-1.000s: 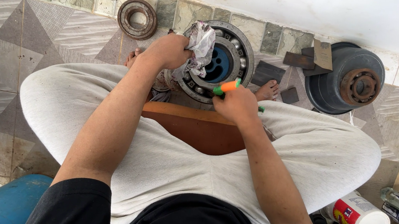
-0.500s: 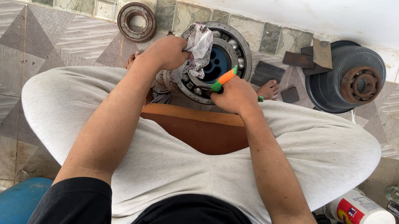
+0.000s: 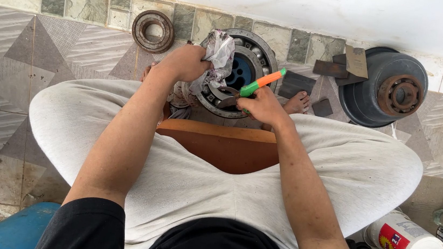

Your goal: Cleaning a large industrial bearing unit using a cloth and a small hand tool to remove old grease and debris.

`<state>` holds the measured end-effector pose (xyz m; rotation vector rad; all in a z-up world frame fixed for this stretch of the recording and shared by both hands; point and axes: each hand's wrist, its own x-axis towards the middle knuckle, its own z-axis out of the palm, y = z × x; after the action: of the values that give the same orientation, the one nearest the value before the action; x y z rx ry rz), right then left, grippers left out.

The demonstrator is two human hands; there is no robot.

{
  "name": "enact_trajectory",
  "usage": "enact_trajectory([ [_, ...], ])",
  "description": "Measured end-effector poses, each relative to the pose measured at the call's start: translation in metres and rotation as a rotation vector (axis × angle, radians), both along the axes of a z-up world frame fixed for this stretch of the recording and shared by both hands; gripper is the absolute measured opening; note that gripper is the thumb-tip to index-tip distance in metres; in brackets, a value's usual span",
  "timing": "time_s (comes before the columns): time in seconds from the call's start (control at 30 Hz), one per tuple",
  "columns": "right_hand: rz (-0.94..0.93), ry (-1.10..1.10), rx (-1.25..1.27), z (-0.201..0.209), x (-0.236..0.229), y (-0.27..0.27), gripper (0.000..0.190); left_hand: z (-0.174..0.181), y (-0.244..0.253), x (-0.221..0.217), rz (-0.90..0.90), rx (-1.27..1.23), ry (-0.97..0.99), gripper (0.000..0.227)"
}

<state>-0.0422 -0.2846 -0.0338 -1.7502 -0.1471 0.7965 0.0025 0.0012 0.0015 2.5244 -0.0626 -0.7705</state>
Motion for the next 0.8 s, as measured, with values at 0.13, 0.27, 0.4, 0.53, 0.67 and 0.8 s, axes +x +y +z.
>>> enact_trajectory([
  [0.13, -0.075, 0.0, 0.082, 0.031, -0.003, 0.006, 0.011, 0.015, -0.002, -0.003, 0.0, -0.076, 0.031, 0.046],
  [0.27, -0.239, -0.023, 0.204, 0.031, 0.005, 0.001, 0.008, 0.016, -0.01, -0.004, 0.056, -0.316, 0.141, 0.045],
  [0.4, -0.34, -0.008, 0.281, 0.002, 0.003, 0.001, 0.005, -0.001, -0.019, -0.003, 0.018, -0.437, 0.208, 0.04],
  [0.53, -0.379, -0.007, 0.325, -0.013, -0.002, 0.007, 0.007, 0.027, -0.022, -0.006, -0.029, -0.436, 0.166, 0.043],
  [0.67, -0.412, 0.03, 0.391, -0.014, 0.0, 0.007, 0.012, 0.023, -0.022, -0.007, -0.068, -0.393, 0.109, 0.043],
  [0.8, -0.41, -0.03, 0.353, -0.008, 0.001, 0.007, 0.009, 0.029, -0.024, -0.007, -0.083, -0.341, 0.07, 0.047],
])
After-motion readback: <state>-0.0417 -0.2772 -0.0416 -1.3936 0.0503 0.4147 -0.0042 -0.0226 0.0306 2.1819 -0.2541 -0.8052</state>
